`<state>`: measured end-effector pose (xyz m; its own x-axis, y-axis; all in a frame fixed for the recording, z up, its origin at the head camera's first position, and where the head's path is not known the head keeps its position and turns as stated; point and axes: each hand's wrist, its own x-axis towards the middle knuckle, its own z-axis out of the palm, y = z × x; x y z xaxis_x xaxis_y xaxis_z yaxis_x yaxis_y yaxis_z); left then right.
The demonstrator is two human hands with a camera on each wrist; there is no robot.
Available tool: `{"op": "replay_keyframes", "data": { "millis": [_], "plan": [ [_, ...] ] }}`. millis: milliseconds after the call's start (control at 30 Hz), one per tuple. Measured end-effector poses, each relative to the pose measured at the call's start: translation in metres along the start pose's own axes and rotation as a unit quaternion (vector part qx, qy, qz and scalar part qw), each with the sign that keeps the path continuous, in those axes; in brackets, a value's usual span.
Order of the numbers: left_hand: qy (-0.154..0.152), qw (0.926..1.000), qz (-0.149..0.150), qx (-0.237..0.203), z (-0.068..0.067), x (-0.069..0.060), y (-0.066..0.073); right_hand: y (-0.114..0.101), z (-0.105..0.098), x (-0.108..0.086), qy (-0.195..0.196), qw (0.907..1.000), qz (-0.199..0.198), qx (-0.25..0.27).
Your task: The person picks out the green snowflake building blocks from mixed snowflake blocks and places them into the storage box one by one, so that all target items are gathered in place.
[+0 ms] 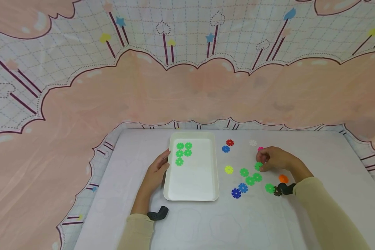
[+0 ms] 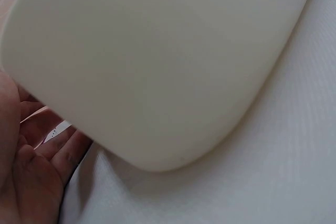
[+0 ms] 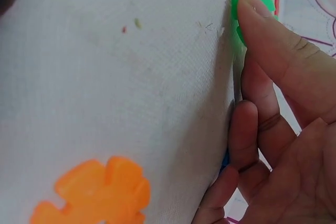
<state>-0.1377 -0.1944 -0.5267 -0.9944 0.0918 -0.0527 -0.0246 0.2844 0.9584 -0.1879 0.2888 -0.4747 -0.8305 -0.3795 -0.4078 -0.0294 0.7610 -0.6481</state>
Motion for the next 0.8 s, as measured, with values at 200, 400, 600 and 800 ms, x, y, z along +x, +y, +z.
{"op": "replay_keyframes", "data": {
  "millis": [200, 400, 600, 800],
  "plan": [
    [0.002, 1.0, -0.002, 0.0, 0.0003, -0.0002, -0.0004, 0.0004, -0.0015, -0.0012, -0.007, 0.9997, 0.002, 0.022],
    [-0.002, 0.9999, -0.013, -0.003, -0.0009, -0.002, 0.0061, 0.0041, -0.0048, -0.0047, 0.004, 0.9994, -0.011, 0.032],
    [-0.004, 0.9999, -0.006, -0.007, -0.0012, -0.0016, 0.0025, 0.0073, -0.0069, -0.0059, 0.02, 0.9989, -0.018, 0.038],
    [-0.006, 0.9999, 0.0, -0.008, 0.0005, -0.0011, 0.0029, -0.0012, -0.0028, -0.0016, 0.021, 0.9989, -0.018, 0.039]
  ]
}}
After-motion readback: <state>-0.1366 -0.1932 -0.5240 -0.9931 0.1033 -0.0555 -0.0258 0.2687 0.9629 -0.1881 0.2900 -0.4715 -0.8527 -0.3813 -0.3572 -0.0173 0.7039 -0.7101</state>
